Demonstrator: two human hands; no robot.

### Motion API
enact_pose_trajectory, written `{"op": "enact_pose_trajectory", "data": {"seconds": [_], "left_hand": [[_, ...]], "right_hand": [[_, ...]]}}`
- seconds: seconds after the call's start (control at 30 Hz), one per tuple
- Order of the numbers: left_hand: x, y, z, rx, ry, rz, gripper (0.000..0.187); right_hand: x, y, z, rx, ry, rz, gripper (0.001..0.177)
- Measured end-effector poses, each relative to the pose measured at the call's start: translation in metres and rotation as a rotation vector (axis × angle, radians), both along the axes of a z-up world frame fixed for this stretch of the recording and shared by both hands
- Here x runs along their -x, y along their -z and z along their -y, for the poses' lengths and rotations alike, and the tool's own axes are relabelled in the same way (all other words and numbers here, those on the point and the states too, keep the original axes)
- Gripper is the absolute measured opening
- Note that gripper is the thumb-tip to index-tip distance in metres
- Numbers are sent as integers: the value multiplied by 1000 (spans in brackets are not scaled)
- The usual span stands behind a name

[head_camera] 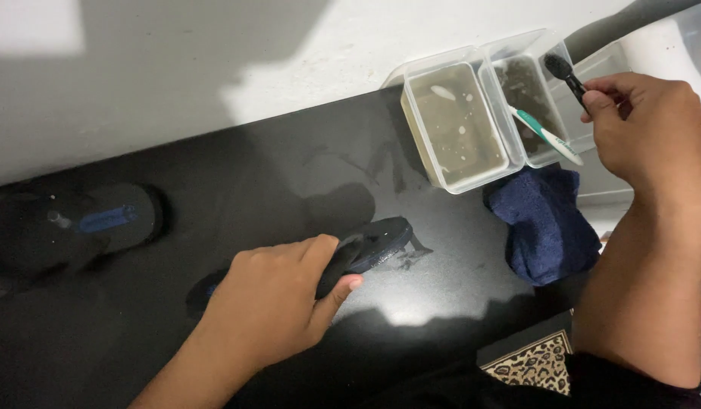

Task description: Cleaning flip-flops by scrubbing the straps and soles with a toothbrush and soapy water, then wiping them dry with a cloth.

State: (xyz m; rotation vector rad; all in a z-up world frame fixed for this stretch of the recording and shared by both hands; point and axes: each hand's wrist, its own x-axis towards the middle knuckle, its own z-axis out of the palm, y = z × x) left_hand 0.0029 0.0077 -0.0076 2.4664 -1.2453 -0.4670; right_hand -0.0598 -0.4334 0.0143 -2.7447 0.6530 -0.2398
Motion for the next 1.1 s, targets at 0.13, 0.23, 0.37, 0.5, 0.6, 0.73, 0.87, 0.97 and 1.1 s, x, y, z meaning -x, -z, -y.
{"op": "enact_pose_trajectory", "data": {"seconds": [0.13, 0.23, 0.37, 0.5, 0.6, 0.73, 0.87, 0.97, 1.1], "left_hand": [[0, -2, 0, -17, 6, -13, 43], [1, 0, -1, 22, 1, 12, 42], [0, 0, -1, -32, 11, -15, 42], [0, -1, -1, -34, 10, -43, 43], [1, 1, -2, -3, 10, -6, 45], [-1, 0, 0, -25, 1, -42, 44], [1, 2, 0, -37, 14, -31, 46], [1, 2, -1, -31, 6, -24, 46], [1, 3, -2, 29, 33, 20, 44]], "right_hand": [[0, -8, -13, -68, 17, -3, 17], [3, -8, -18, -46, 20, 32, 18], [6, -2, -20, 32, -1, 76, 18], [12, 18, -1, 128, -162, 218, 18], [13, 15, -7, 158, -177, 198, 17], [19, 20, 2, 297, -186, 265, 17], [22, 18, -2, 159, -150, 233, 17], [21, 15, -3, 151, -122, 221, 20], [25, 10, -13, 119, -97, 200, 26]]}}
